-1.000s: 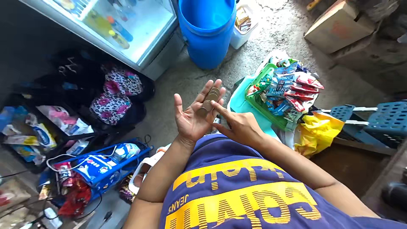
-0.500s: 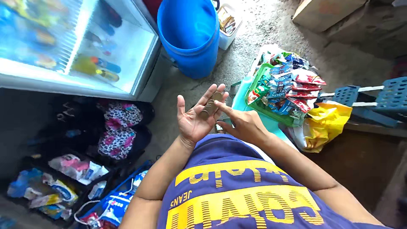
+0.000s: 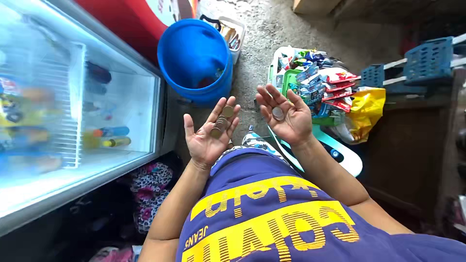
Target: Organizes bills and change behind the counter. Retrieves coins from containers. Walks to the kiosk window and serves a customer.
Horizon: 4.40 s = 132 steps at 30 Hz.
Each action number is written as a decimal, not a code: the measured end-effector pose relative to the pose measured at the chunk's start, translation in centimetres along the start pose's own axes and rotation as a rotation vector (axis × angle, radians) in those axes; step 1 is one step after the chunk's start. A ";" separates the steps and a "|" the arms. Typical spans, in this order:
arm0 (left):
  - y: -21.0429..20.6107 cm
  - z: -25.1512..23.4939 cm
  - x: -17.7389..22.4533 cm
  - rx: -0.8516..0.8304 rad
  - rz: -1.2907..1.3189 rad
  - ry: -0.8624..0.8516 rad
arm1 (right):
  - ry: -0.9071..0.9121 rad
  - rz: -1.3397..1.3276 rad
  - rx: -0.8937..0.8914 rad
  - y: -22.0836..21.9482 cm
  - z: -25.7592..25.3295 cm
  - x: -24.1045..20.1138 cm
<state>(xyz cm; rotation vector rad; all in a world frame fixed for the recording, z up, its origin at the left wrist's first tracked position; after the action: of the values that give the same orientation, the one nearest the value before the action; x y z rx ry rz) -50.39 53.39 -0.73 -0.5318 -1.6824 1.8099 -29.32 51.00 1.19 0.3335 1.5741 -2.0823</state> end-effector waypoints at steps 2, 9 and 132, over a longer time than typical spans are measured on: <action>0.4 -0.9 0.8 0.010 0.011 0.007 | 0.011 -0.090 -0.004 0.3 -1.3 -0.2; 0.8 -7.2 2.3 0.058 0.014 0.084 | 0.011 -0.143 0.127 3.3 -5.5 -2.2; -27.2 -158.7 -68.9 0.073 -2.653 -0.352 | 0.493 1.755 0.209 59.0 -58.7 -150.2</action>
<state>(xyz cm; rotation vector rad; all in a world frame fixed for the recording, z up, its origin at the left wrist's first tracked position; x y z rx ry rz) 108.97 126.05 0.40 1.5008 -0.8167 -0.2089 122.24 131.38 7.01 1.6237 0.5640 -0.6955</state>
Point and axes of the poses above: each hand's wrist, its own z-axis away from the middle knuckle, its own y-axis out of the back of the hand, x = y × z, the point moved 4 cm from there along -z, towards the middle knuckle, and after that the axes turned 10 degrees about z, right-handed, at the moved point
